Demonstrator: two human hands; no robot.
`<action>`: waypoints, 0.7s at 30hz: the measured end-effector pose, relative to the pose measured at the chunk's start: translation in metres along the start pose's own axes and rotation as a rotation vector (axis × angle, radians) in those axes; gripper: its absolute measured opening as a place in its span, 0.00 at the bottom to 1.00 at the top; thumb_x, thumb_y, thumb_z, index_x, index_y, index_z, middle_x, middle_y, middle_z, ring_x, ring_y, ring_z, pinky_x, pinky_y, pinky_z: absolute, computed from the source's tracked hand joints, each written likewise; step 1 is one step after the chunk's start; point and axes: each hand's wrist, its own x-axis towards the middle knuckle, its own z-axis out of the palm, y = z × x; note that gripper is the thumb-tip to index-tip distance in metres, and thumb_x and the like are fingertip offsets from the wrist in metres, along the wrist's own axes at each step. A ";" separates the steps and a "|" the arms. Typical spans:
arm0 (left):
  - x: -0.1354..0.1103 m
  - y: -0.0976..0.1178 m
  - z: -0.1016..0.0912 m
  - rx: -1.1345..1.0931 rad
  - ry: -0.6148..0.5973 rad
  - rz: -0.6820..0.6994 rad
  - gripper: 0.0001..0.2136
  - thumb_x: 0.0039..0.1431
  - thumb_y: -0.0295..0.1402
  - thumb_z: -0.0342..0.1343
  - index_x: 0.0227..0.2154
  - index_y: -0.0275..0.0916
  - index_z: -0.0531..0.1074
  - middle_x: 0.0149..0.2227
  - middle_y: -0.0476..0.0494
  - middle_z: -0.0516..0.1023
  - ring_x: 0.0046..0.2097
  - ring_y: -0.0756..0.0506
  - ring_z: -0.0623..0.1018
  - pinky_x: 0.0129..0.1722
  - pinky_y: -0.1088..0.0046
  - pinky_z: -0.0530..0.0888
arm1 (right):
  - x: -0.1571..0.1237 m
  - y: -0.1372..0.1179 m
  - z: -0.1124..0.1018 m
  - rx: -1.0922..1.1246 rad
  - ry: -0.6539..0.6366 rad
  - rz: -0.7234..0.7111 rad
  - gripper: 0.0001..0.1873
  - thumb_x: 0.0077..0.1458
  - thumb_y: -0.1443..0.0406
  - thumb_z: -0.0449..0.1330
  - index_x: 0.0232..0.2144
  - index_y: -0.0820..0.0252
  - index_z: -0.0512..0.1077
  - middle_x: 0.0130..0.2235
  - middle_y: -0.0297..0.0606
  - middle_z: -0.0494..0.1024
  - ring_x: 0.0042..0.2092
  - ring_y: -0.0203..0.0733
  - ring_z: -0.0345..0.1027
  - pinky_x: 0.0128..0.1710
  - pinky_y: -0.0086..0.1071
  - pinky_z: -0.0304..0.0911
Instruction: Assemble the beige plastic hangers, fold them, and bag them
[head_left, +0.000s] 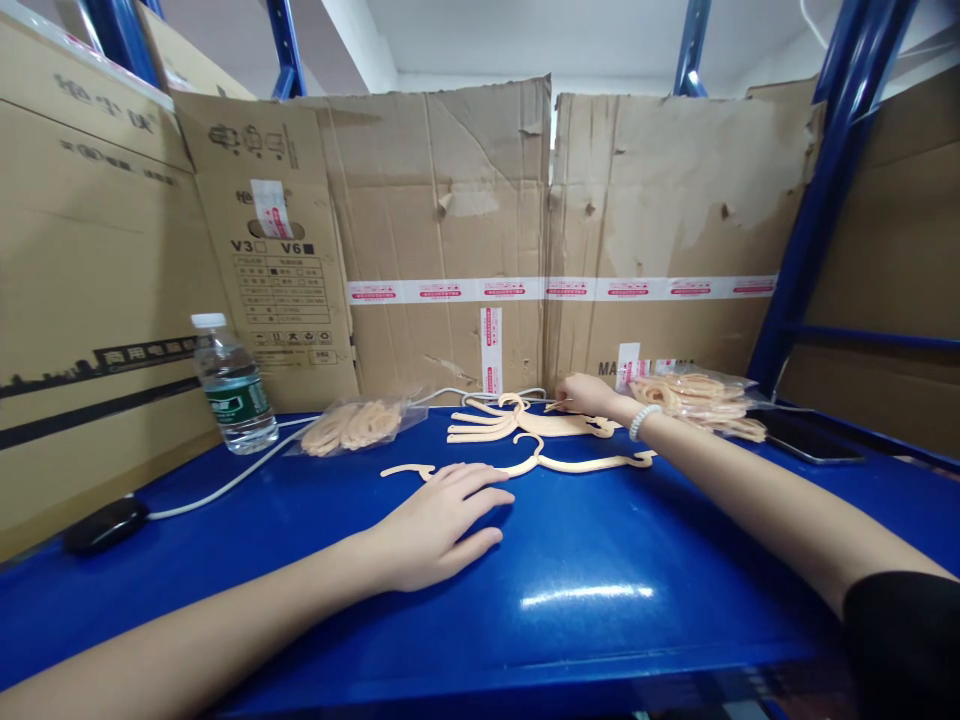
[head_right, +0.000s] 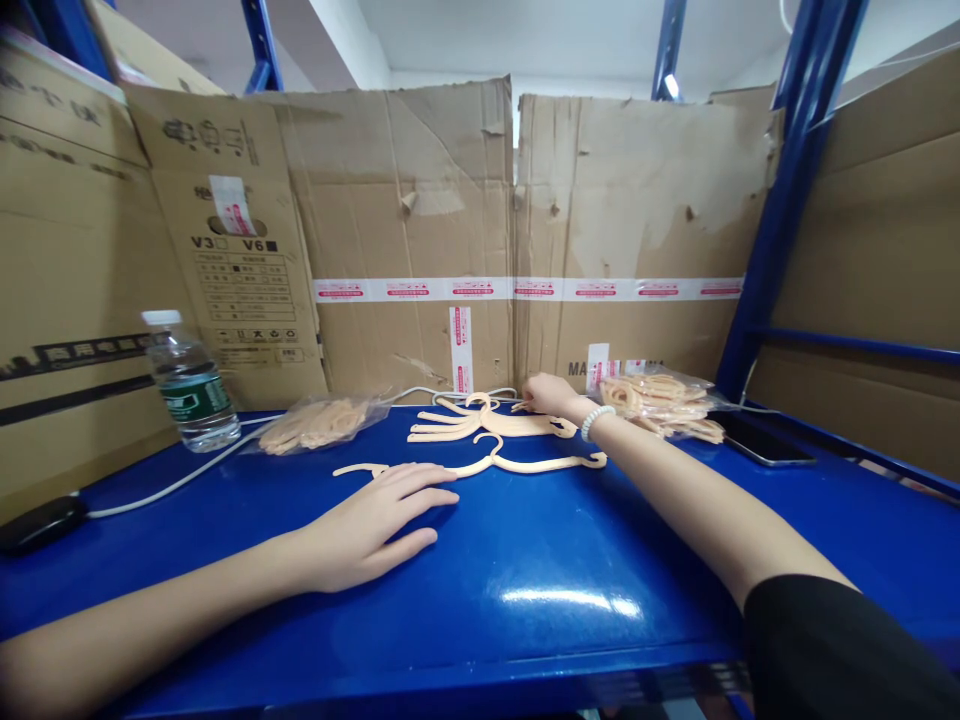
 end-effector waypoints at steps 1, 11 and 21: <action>0.000 0.000 0.000 -0.003 0.002 0.002 0.16 0.65 0.35 0.48 0.54 0.42 0.66 0.60 0.38 0.65 0.61 0.37 0.64 0.60 0.52 0.61 | 0.000 0.001 -0.002 0.008 0.013 -0.001 0.05 0.49 0.68 0.63 0.30 0.61 0.79 0.34 0.44 0.81 0.38 0.46 0.73 0.31 0.29 0.61; 0.002 0.012 -0.006 -0.448 0.098 -0.160 0.15 0.63 0.34 0.50 0.52 0.43 0.67 0.56 0.41 0.70 0.58 0.41 0.68 0.58 0.57 0.64 | -0.013 -0.023 -0.062 0.239 0.319 -0.038 0.13 0.58 0.61 0.57 0.31 0.63 0.78 0.32 0.40 0.79 0.33 0.39 0.70 0.33 0.29 0.61; 0.012 0.013 0.005 -1.005 0.297 -0.511 0.18 0.52 0.43 0.60 0.41 0.37 0.69 0.33 0.46 0.75 0.22 0.52 0.72 0.17 0.79 0.65 | -0.083 -0.144 -0.088 1.025 0.181 -0.324 0.11 0.49 0.59 0.65 0.28 0.62 0.73 0.26 0.34 0.76 0.28 0.35 0.67 0.27 0.28 0.62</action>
